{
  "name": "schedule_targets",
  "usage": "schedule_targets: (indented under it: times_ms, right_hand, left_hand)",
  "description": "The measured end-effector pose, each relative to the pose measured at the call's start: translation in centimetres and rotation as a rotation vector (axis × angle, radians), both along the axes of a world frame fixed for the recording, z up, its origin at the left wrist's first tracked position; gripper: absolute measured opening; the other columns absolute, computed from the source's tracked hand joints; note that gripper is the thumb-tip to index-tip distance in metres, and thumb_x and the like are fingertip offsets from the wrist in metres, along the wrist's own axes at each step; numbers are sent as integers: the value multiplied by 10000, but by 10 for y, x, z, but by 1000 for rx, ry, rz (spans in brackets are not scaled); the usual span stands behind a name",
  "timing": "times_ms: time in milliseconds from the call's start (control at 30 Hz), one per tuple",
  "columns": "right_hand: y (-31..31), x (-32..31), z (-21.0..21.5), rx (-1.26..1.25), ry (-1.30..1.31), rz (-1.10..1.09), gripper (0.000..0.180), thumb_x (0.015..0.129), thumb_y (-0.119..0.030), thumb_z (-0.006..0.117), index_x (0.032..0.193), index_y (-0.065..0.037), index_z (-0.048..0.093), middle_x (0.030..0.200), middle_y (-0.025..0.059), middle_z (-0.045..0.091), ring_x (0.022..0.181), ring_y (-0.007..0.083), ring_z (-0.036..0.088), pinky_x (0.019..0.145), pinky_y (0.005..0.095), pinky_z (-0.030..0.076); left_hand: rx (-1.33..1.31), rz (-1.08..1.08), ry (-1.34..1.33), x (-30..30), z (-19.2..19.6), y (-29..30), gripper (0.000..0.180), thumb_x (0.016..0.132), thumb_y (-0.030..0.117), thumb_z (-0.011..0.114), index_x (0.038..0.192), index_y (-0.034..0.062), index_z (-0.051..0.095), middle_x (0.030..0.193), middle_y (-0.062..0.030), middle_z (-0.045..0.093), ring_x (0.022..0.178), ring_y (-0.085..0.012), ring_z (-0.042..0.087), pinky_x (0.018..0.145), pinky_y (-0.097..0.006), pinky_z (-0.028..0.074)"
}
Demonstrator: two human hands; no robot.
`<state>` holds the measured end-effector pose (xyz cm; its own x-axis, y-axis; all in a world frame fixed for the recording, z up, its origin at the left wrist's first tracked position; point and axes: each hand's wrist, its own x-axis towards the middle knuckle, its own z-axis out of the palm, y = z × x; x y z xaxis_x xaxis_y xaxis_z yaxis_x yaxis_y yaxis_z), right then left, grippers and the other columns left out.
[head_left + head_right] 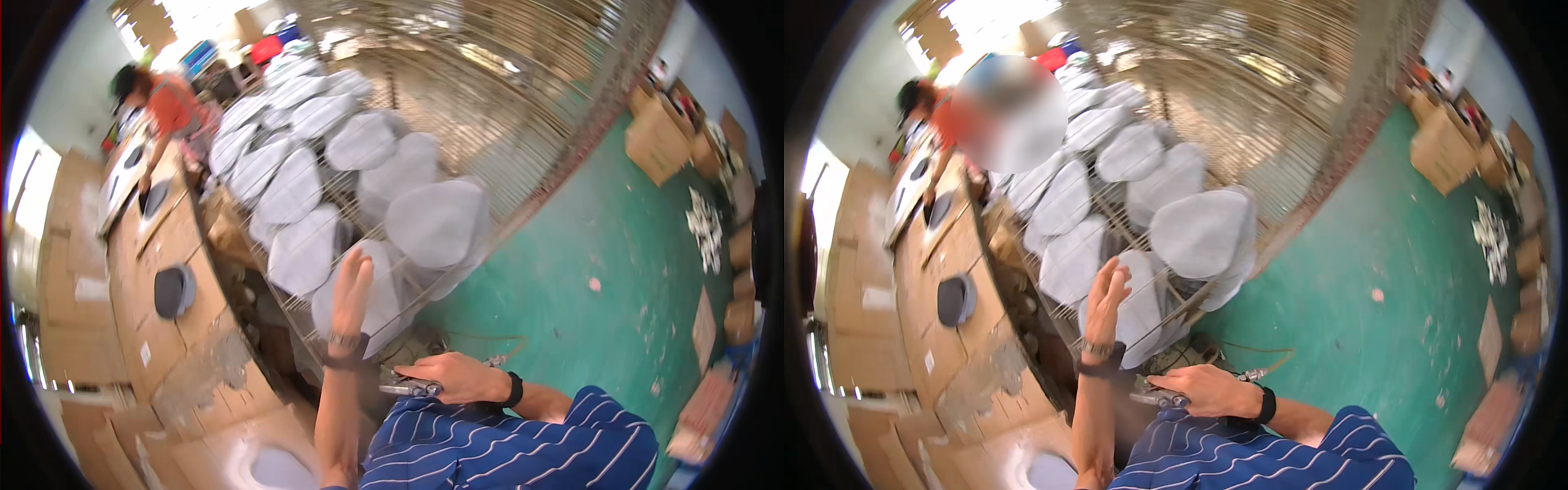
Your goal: The person uses a spray gun to apply glue to industrial grey pads and then places the pads onto a wire rack.
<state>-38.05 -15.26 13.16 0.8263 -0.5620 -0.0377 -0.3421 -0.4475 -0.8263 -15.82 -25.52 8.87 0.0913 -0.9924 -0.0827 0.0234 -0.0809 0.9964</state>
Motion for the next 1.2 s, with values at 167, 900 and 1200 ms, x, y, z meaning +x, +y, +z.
schedule_targets:
  times_ms: [167,900,1200]
  right_hand:
    - [-5,46,25,76,-81,278,715,708,24,676,1407,-49,546,1037,178,666,910,369,666,791,428,541]
    - [156,255,99,-71,-105,850,568,732,68,758,1287,15,647,933,189,697,786,323,687,701,335,526]
    - [147,267,105,-28,-19,1011,709,658,27,601,1367,9,596,945,193,672,786,365,659,724,362,534]
  left_hand:
    - [-10,344,224,75,22,132,418,1086,304,497,1369,1,553,1153,-102,669,1065,-191,655,946,-345,538]
    - [1202,475,-506,-92,-436,624,254,918,274,575,848,81,724,950,-125,757,809,-299,734,676,-431,581]
    - [880,1332,305,-103,-465,641,201,974,235,598,1082,93,690,808,-77,668,694,-236,669,590,-418,560]
